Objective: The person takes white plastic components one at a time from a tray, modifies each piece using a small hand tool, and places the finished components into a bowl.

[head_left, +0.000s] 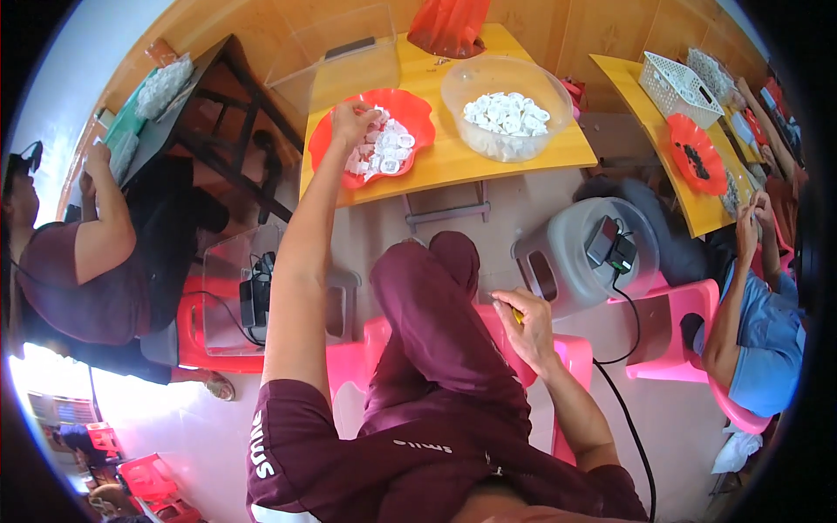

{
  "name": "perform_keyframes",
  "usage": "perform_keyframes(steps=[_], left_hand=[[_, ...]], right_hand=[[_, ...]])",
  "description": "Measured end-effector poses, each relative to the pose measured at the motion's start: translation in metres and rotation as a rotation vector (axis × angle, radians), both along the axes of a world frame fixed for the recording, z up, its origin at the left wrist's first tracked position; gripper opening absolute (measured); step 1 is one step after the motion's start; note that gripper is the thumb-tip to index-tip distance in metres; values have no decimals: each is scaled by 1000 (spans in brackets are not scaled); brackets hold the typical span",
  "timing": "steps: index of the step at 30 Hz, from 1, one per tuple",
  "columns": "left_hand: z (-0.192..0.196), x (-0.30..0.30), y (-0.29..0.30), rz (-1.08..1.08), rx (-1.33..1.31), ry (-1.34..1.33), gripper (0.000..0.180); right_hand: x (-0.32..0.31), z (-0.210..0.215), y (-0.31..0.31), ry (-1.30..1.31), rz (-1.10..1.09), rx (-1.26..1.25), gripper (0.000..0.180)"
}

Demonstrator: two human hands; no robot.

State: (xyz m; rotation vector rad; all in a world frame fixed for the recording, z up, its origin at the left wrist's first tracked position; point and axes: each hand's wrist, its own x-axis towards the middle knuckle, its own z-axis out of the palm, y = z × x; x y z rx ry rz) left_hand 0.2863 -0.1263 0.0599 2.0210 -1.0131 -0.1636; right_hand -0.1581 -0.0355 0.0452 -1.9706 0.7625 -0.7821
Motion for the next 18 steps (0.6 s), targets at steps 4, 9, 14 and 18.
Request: perform_keyframes(steps=[4, 9, 14, 18], left_hand=[[2, 3, 18, -4, -135, 130, 18], [32, -22, 48, -253, -344, 499, 23], [64, -106, 86, -467, -447, 679, 28], [54, -195, 127, -722, -653, 897, 40]], right_hand=[[0, 1, 4, 3, 24, 32, 13], [-2, -9, 6, -14, 21, 3, 14], [-7, -6, 6, 53, -22, 104, 14], [-6, -11, 5, -28, -2, 142, 15]])
